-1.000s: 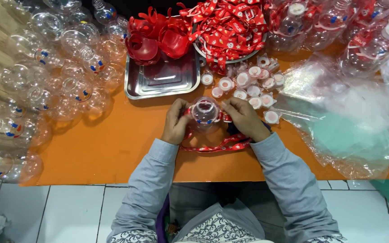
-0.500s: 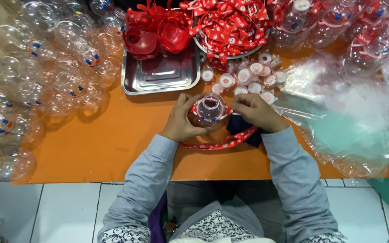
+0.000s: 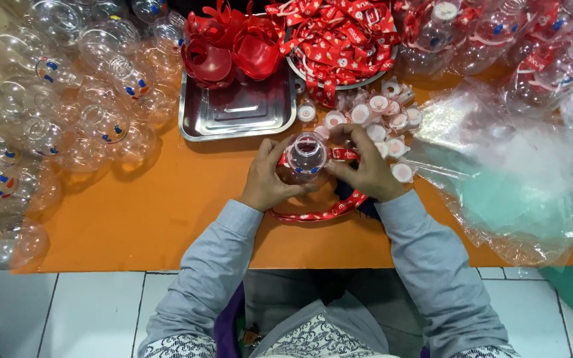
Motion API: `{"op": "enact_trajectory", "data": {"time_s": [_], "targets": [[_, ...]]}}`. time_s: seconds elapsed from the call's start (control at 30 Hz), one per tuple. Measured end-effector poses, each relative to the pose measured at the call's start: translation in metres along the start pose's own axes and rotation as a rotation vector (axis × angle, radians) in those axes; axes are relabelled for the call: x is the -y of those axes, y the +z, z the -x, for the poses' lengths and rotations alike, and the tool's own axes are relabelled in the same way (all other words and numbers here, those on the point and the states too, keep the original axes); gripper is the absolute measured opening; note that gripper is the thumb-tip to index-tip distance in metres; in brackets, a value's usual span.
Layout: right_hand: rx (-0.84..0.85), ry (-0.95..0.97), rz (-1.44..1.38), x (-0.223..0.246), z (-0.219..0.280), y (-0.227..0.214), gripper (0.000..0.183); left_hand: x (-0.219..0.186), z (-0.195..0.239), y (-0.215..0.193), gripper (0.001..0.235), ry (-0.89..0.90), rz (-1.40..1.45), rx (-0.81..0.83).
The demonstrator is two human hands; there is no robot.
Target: Attaching red ribbons to plastic bottles and cleaning them with a cloth.
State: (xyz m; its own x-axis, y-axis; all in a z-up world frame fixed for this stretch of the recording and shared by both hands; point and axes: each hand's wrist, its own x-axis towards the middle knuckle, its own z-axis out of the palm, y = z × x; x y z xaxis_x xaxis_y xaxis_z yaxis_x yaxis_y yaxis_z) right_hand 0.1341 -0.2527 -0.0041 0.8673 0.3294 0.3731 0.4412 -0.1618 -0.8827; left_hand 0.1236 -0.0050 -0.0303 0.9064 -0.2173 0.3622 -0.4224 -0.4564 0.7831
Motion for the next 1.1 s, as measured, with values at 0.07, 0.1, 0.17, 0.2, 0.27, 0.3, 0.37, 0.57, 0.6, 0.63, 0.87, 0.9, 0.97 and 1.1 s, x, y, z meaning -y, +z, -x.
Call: {"op": "enact_trajectory", "data": {"time_s": [0.07, 0.1, 0.17, 0.2, 0.27, 0.3, 0.37, 0.57, 0.6, 0.63, 0.87, 0.9, 0.97, 1.1], "targets": [[0.012, -0.097, 0.047, 0.016, -0.006, 0.011, 0.086, 0.006, -0.002, 0.0, 0.103, 0.01, -0.007, 0.016], [0.021, -0.189, 0.094, 0.024, -0.007, 0.017, 0.105, 0.009, -0.001, 0.0, 0.103, 0.018, -0.014, 0.038], [-0.011, -0.212, 0.148, 0.014, -0.01, 0.024, 0.102, -0.002, -0.003, -0.007, 0.102, 0.038, 0.01, 0.053], [-0.042, -0.228, 0.199, 0.01, -0.009, 0.029, 0.098, -0.007, -0.002, -0.01, 0.102, 0.052, 0.034, 0.073], [-0.046, -0.23, 0.231, 0.016, -0.009, 0.029, 0.095, -0.008, -0.005, -0.021, 0.079, 0.075, 0.084, 0.055], [-0.052, -0.231, 0.265, 0.019, -0.01, 0.029, 0.092, -0.008, -0.007, -0.026, 0.058, 0.1, 0.136, 0.039], [-0.051, -0.243, 0.287, 0.021, -0.012, 0.03, 0.092, 0.003, -0.009, -0.02, 0.033, 0.019, 0.161, 0.02], [-0.062, -0.287, 0.374, 0.023, -0.011, 0.027, 0.088, 0.004, -0.005, -0.007, 0.028, -0.185, 0.168, 0.014], [-0.07, -0.305, 0.405, 0.023, -0.011, 0.027, 0.087, 0.005, -0.006, -0.007, 0.028, -0.2, 0.199, 0.023], [-0.071, -0.301, 0.405, 0.023, -0.011, 0.028, 0.087, 0.006, -0.002, -0.006, 0.028, -0.202, 0.2, 0.026], [-0.105, -0.302, 0.42, 0.023, -0.01, 0.032, 0.087, 0.019, 0.0, -0.001, 0.029, -0.136, 0.328, 0.001], [-0.104, -0.302, 0.422, 0.023, -0.01, 0.032, 0.088, 0.018, -0.002, -0.002, 0.029, -0.113, 0.3, -0.021], [-0.106, -0.307, 0.406, 0.023, -0.009, 0.03, 0.092, -0.001, -0.002, -0.011, 0.027, -0.041, 0.205, -0.034], [-0.023, -0.209, 0.297, 0.03, -0.003, 0.006, 0.109, -0.012, 0.0, -0.024, 0.035, 0.154, -0.007, -0.083]]}}
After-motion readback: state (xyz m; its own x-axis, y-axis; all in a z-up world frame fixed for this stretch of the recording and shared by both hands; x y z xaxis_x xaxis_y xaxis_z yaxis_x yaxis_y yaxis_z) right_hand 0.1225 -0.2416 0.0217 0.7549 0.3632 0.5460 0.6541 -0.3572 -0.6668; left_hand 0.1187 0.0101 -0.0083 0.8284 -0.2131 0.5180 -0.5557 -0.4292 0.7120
